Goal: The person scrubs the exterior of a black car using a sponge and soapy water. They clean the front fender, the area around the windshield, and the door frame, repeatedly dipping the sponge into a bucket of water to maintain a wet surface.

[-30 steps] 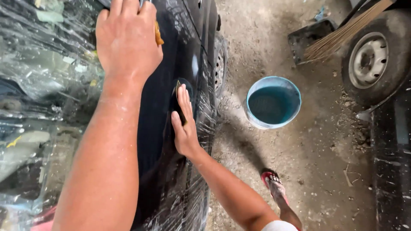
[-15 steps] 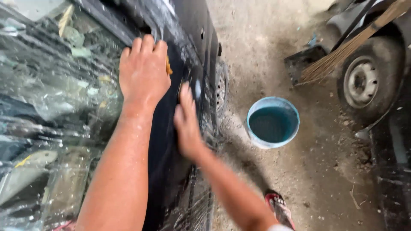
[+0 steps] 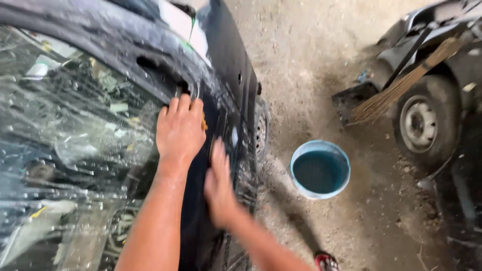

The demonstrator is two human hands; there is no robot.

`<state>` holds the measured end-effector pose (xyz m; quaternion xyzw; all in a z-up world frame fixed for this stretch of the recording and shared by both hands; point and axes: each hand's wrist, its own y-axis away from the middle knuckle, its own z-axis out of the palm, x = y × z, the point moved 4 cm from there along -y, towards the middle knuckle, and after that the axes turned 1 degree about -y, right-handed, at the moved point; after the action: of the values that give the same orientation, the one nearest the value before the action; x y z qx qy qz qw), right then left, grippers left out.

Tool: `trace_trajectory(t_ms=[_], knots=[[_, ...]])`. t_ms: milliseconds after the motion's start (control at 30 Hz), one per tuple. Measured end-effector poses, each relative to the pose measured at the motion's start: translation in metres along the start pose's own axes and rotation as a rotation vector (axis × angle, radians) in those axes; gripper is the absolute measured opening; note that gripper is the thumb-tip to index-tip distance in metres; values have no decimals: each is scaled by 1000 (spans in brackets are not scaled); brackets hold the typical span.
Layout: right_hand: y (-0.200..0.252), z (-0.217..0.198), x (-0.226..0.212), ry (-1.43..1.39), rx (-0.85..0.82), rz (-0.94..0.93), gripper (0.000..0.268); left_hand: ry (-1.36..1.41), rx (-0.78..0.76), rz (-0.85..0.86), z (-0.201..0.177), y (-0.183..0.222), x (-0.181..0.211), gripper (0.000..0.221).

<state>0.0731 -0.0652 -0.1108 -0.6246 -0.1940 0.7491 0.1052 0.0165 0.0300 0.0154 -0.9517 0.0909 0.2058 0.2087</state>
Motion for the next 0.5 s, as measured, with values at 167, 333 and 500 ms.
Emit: trace_trajectory(t_ms=[167, 333, 500], knots=[[86, 27, 51, 182, -175, -188, 82, -23, 72, -10, 8, 4, -1, 22], [-151, -33, 134, -37, -3, 28, 60, -55, 65, -7, 5, 0, -1, 15], [2, 15, 55, 411, -66, 24, 57, -44, 132, -14, -13, -7, 1, 10]])
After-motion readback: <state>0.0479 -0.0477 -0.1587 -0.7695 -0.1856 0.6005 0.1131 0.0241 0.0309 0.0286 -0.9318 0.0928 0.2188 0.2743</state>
